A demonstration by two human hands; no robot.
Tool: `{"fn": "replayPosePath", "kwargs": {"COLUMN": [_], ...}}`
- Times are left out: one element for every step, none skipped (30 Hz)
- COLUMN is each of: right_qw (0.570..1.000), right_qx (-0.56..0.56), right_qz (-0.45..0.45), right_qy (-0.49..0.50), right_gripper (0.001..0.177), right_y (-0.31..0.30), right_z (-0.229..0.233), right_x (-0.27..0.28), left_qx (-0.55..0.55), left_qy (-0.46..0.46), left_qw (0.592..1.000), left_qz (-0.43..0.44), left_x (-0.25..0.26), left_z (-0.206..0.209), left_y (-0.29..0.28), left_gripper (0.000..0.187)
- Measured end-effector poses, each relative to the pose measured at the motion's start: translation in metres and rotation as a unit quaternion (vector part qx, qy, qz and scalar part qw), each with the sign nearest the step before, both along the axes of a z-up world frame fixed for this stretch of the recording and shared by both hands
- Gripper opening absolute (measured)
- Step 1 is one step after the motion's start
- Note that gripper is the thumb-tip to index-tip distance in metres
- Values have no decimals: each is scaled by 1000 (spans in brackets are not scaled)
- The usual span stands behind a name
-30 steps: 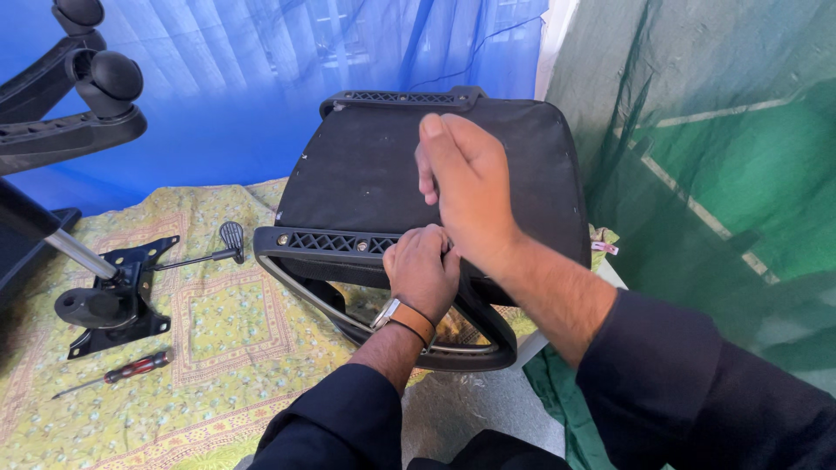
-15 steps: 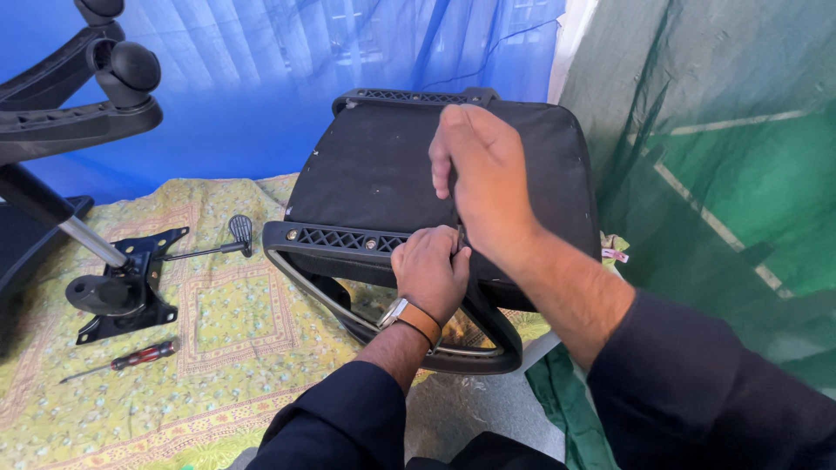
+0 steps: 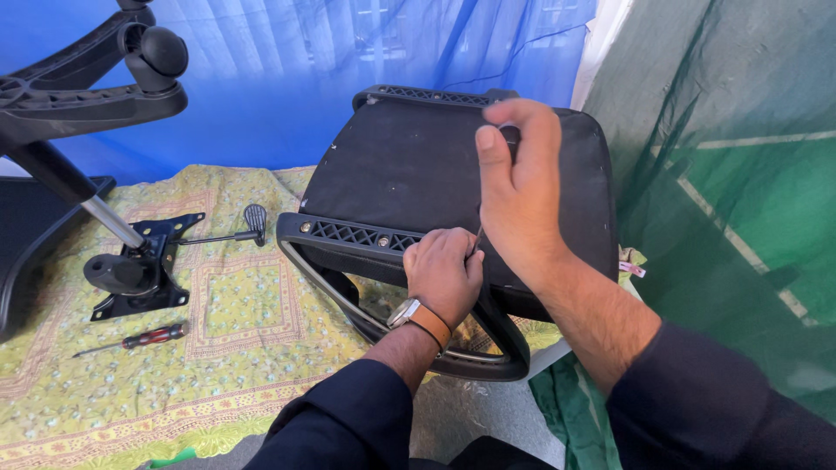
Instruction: The person uses a screwdriver to tighten screws on the underside of an office chair seat, securing the seat to its metal frame. The chair base and other parts are visible nearby on a patterned cloth.
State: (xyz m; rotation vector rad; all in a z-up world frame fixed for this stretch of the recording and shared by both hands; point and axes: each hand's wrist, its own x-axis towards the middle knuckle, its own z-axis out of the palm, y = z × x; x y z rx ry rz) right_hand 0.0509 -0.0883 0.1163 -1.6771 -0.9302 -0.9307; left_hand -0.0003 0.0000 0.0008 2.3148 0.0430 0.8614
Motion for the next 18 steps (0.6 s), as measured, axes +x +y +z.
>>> {"fn": "replayPosePath", "kwargs": {"right_qw": [996, 984, 965, 961, 957, 953, 950, 947, 943, 948, 953, 956, 964, 970, 976, 986, 993, 997], "right_qx": [39, 76, 111, 107, 103, 99, 90, 81, 71, 53, 33, 14, 9, 5, 0, -7, -13, -18], "right_qz": [45, 90, 135, 156, 177, 197, 211, 226, 240, 244, 248, 252, 230, 207, 185, 147, 109, 71], "right_qy": [66, 131, 196, 200, 205, 209, 213, 216, 219, 196, 172, 148, 136, 124, 111, 78, 44, 11], "right_gripper": [16, 21, 26, 26, 26, 26, 24, 23, 22, 19, 17, 17, 17, 18, 20, 20, 20, 20], "right_y": [-1, -2, -3, -5, -7, -9, -10, -10, -11, -12, -14, -15, -15, -15, -14, -14, -16, -17], "right_z": [-1, -2, -2, -1, 0, 2, 4, 5, 7, 8, 9, 10, 10, 9, 9, 9, 9, 9], "right_x": [-1, -2, -3, -4, -5, -6, -8, -10, -12, -15, -18, -21, -22, -24, -25, -25, -25, -24], "left_qx": [1, 2, 3, 4, 6, 7, 10, 12, 14, 18, 23, 27, 27, 27, 27, 25, 23, 20], "left_qy": [0, 0, 0, 2, 5, 7, 11, 16, 20, 6, -9, -23, -13, -3, 6, 6, 6, 6], "left_qw": [1000, 1000, 1000, 1000, 1000, 1000, 1000, 1000, 1000, 1000, 1000, 999, 1000, 1000, 1000, 1000, 1000, 1000], "left_qz": [0, 1, 1, 3, 3, 4, 5, 5, 6, 3, 2, 1, 1, 2, 3, 3, 3, 4], "left_x": [0, 0, 1, 1, 1, 1, 2, 2, 2, 2, 2, 2, 2, 2, 2, 1, 1, 0], "left_z": [0, 0, 0, -1, -1, -1, -1, -1, -1, -1, -2, -2, -3, -3, -2, -2, -1, 0], "left_y": [0, 0, 0, 0, -1, -2, -2, -3, -4, -5, -5, -6, -6, -6, -6, -6, -6, -6], "left_gripper": [13, 13, 13, 13, 14, 14, 15, 15, 16, 17, 19, 20, 19, 18, 17, 16, 15, 15]}}
